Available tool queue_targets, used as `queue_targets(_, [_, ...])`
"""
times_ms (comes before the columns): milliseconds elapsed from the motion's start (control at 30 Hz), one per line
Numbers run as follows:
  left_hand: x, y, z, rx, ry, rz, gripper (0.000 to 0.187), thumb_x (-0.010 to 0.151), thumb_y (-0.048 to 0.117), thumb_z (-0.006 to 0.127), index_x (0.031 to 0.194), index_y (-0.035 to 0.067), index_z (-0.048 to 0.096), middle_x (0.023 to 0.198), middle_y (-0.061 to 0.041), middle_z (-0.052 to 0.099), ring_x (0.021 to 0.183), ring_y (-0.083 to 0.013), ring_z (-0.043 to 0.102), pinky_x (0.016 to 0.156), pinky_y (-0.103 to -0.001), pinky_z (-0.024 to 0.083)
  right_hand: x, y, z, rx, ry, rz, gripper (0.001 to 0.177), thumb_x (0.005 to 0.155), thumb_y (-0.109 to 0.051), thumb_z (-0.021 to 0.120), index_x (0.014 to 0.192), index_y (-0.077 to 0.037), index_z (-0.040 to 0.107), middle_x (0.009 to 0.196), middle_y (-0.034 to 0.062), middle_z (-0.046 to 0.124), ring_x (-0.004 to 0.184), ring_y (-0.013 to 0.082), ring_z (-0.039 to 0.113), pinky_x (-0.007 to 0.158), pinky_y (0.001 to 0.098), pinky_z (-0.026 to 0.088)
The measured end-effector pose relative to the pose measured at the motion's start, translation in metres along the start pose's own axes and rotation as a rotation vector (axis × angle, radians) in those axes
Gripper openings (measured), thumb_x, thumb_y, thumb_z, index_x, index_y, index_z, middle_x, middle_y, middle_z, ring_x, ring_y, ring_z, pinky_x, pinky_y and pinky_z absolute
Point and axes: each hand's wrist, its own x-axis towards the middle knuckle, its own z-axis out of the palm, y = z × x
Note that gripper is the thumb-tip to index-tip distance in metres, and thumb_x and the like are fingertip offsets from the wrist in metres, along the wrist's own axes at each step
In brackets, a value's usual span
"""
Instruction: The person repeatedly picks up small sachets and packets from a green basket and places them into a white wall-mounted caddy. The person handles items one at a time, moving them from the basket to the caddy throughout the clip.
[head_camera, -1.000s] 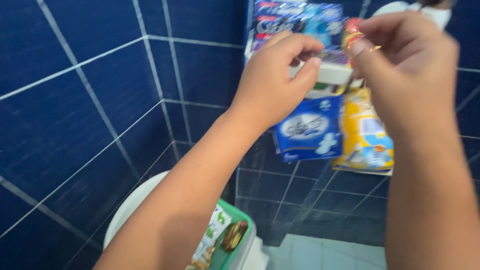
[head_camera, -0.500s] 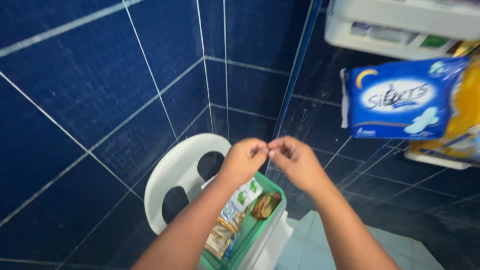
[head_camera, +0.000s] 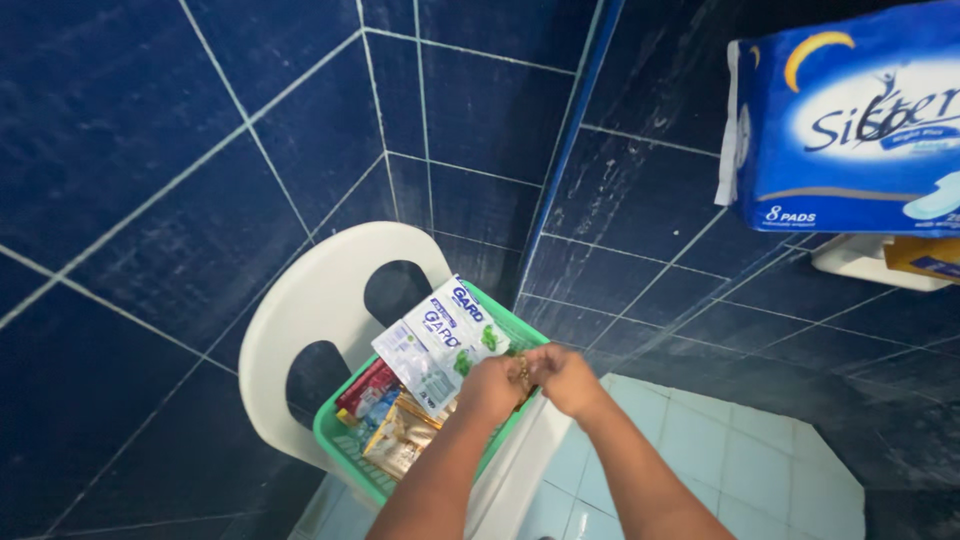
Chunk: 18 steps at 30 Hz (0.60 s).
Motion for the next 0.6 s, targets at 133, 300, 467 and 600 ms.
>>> queue_targets(133, [-0.001,-0.004,0.011,0.027,-0.017,-0.066,0.038,0.088,0.044,0.071,0.098,0.008,0.075,0.090,-0.018,0.074,0.089,-0.0388,0.071,0.080,-0.046,0.055,-0.006,0.002,0.008,-0.048,0.026,-0.007,0.024,0.090,-0.004,0.060,0.110,-0.008,0.073,0.098,0.0005,0.075,0.088,0.0091,0.069,0.079,0.0257,0.054])
queue_targets(300, [0.008,-0.025,0.025,0.127,-0.033,-0.110,0.035,0.083,0.035,0.076,0.105,0.007,0.074,0.099,-0.020,0.073,0.099,-0.0396,0.069,0.088,-0.047,0.054,-0.016,-0.015,0.011,0.037,-0.001,0.190,0.020,0.093,-0.008,0.063,0.112,-0.009,0.071,0.099,0.0052,0.074,0.081,0.0160,0.063,0.074,0.0324,0.053])
queue_targets(467, [0.013,-0.040,0.037,0.068,0.002,-0.119,0.029,0.081,0.019,0.073,0.108,0.010,0.075,0.102,-0.019,0.073,0.101,-0.0389,0.070,0.087,-0.047,0.055,-0.024,-0.029,0.006,0.092,0.000,0.265,0.021,0.093,-0.011,0.065,0.114,-0.010,0.069,0.105,0.0028,0.072,0.090,0.0141,0.066,0.078,0.0313,0.056])
queue_targets(600, [0.010,-0.042,0.037,0.087,0.073,-0.233,0.017,0.084,0.019,0.069,0.098,0.011,0.077,0.095,-0.017,0.075,0.093,-0.0370,0.072,0.084,-0.046,0.055,-0.024,-0.025,0.003,0.095,-0.003,0.257,0.025,0.092,-0.010,0.064,0.116,-0.010,0.069,0.109,-0.0011,0.072,0.097,0.0128,0.067,0.081,0.0317,0.056])
